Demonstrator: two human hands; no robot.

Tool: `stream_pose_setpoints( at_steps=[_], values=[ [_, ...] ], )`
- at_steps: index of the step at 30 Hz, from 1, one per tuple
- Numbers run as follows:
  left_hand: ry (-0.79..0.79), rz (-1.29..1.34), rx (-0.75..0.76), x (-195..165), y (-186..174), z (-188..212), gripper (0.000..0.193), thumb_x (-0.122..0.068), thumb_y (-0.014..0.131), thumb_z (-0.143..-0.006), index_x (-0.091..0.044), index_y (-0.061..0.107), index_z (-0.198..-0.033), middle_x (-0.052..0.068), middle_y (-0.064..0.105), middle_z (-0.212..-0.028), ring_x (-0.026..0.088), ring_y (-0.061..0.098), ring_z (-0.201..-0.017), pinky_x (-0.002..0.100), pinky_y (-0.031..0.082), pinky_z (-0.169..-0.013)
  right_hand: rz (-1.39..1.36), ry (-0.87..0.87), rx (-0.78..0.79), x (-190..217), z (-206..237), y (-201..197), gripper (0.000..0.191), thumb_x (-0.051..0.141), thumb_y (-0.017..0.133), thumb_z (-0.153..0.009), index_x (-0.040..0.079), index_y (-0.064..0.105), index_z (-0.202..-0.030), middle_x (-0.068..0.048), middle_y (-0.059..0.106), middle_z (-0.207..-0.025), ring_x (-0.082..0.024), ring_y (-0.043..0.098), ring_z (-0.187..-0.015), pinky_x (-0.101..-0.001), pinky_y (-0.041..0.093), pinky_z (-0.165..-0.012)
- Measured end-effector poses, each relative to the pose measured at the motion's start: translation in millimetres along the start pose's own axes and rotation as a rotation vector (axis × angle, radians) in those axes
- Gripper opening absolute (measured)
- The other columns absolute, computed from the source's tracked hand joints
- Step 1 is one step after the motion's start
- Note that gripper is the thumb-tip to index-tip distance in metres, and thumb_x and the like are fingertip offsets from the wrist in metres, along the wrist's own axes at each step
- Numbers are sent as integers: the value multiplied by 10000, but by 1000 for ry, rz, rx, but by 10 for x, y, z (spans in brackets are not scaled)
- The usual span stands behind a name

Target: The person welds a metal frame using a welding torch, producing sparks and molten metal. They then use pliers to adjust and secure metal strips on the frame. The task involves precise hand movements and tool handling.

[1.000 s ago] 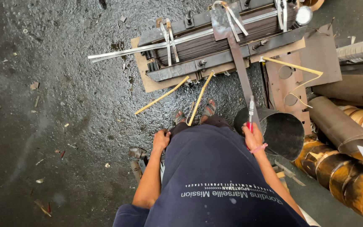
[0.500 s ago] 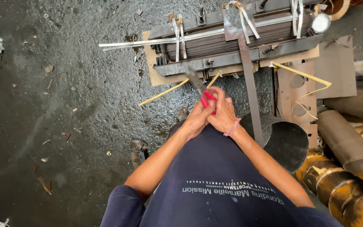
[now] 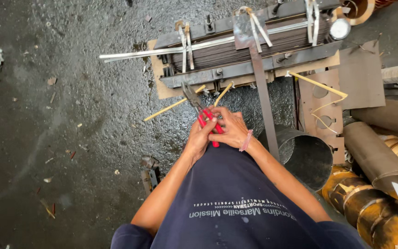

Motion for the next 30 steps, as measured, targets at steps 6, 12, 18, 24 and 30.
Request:
stream_pose_setpoints(
  at_steps=[6, 12, 18, 24, 30],
  values=[
    [44, -46, -130, -129, -66, 22, 464, -105, 593, -985, -26, 453, -1420, 98, 648, -860, 178, 668, -692, 333, 584, -638, -24, 260, -40, -745, 349, -201, 649, 524, 802, -788, 112, 600, -1246, -72, 704, -1064, -249, 689, -985, -406, 434, -952],
    [8, -393, -372, 76, -612, 137, 330, -144, 598, -988, -9, 564, -1287, 66, 632, -733, 165, 628, -565, 317, 505, -500, -11, 575, -336, -1855, 1038, -621, 677, 530, 801, -772, 96, 597, -1250, -77, 699, -1091, -277, 687, -979, -420, 523, -896],
    [34, -772, -580, 387, -1475, 392, 244, -216, 664, -979, -27, 650, -1134, 74, 658, -728, 178, 634, -565, 343, 514, -519, 149, 876, -458, -2759, 1577, -619, 953, 597, 912, -591, 36, 554, -1273, -156, 658, -1165, -333, 642, -1030, -444, 486, -919],
    [-148, -901, -758, 1040, -2355, 701, 242, -239, 684, -970, -25, 658, -1080, 122, 710, -767, 216, 682, -612, 396, 545, -577, -78, 887, -400, -3175, 1496, -287, 893, 613, 934, -575, 16, 663, -1182, -141, 733, -1065, -255, 681, -992, -384, 506, -893],
    [-318, -1118, -825, 1456, -2828, 1049, 380, -357, 688, -926, -52, 698, -1153, 225, 754, -959, 378, 729, -917, 477, 541, -844, -259, 931, -440, -3191, 1482, -291, 617, 567, 855, -649, 70, 777, -1007, -81, 764, -780, -199, 732, -730, -375, 562, -713]
  ],
)
Point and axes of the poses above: each hand's wrist, its own z-axis away from the middle knuckle, its own y-axis out of the palm, x = y × z, the point moved 10 cm from there along -z, towards the middle knuckle
